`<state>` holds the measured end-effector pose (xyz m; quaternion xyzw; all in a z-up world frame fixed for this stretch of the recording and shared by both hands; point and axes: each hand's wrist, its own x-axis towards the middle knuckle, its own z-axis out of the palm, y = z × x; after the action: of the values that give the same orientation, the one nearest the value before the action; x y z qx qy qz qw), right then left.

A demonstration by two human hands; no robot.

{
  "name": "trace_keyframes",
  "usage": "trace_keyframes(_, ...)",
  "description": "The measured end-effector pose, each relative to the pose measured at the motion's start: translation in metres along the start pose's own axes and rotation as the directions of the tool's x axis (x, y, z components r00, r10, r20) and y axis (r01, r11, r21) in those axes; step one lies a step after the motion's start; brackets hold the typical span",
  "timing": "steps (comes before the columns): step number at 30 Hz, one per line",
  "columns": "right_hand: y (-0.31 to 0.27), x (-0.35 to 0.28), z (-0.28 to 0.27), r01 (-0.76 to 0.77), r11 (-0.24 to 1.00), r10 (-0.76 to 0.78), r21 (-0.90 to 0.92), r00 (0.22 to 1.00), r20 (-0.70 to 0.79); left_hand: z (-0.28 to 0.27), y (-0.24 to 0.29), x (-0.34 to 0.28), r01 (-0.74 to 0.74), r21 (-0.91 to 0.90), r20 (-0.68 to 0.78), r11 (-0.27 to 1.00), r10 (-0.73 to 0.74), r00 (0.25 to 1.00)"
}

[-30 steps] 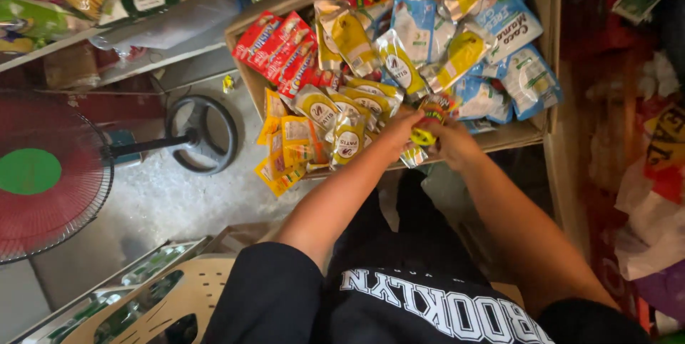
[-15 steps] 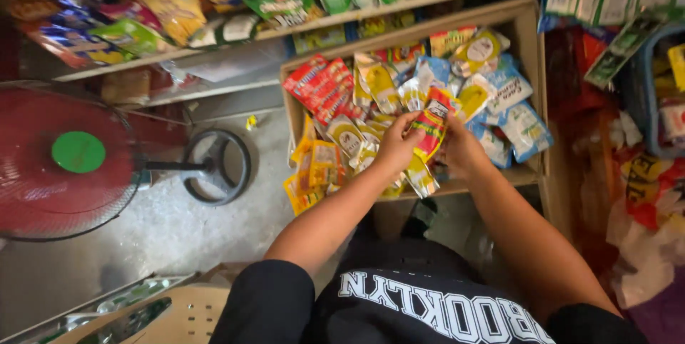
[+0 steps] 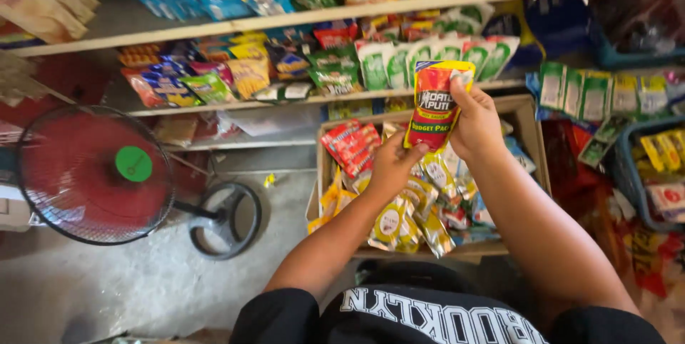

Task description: Organizing and hanging small condiment and sauce packets on display racks and shelves.

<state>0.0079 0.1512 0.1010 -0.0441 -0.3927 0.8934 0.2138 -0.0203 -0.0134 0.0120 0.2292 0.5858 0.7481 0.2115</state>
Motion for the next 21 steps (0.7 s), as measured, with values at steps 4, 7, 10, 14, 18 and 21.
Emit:
trace_keyframes(4,-0.015,0.007,0.053,0.035,0.998,-0.03,-0.046,0.994,0.109,-0.013,0.037,0.013,-0.17,-0.012,-0.019,0.985,0.17,0.985)
trace_keyframes(7,-0.029,0.018,0.088,0.052,0.989,-0.03,-0.139,0.987,0.157,-0.025,0.08,0.027,-0.215,0.079,-0.022,0.973,0.217,0.976)
trace_keyframes(10,-0.045,0.027,0.12,0.119,0.945,-0.078,-0.306,0.987,0.143,-0.035,0.137,0.046,-0.398,0.221,-0.048,0.89,0.417,0.907)
trace_keyframes(14,-0.067,0.033,0.168,0.349,0.75,-0.167,-0.562,0.922,0.349,-0.039,0.233,0.059,-0.629,0.254,-0.092,0.735,0.666,0.74)
trace_keyframes(18,-0.077,0.059,0.196,0.42,0.566,-0.174,-0.71,0.902,0.395,-0.045,0.305,0.071,-0.599,0.416,-0.059,0.684,0.678,0.733)
trace_keyframes(21,-0.091,0.066,0.228,0.487,0.653,-0.201,-0.58,0.85,0.487,-0.061,0.321,0.102,-0.764,0.322,-0.065,0.559,0.818,0.572)
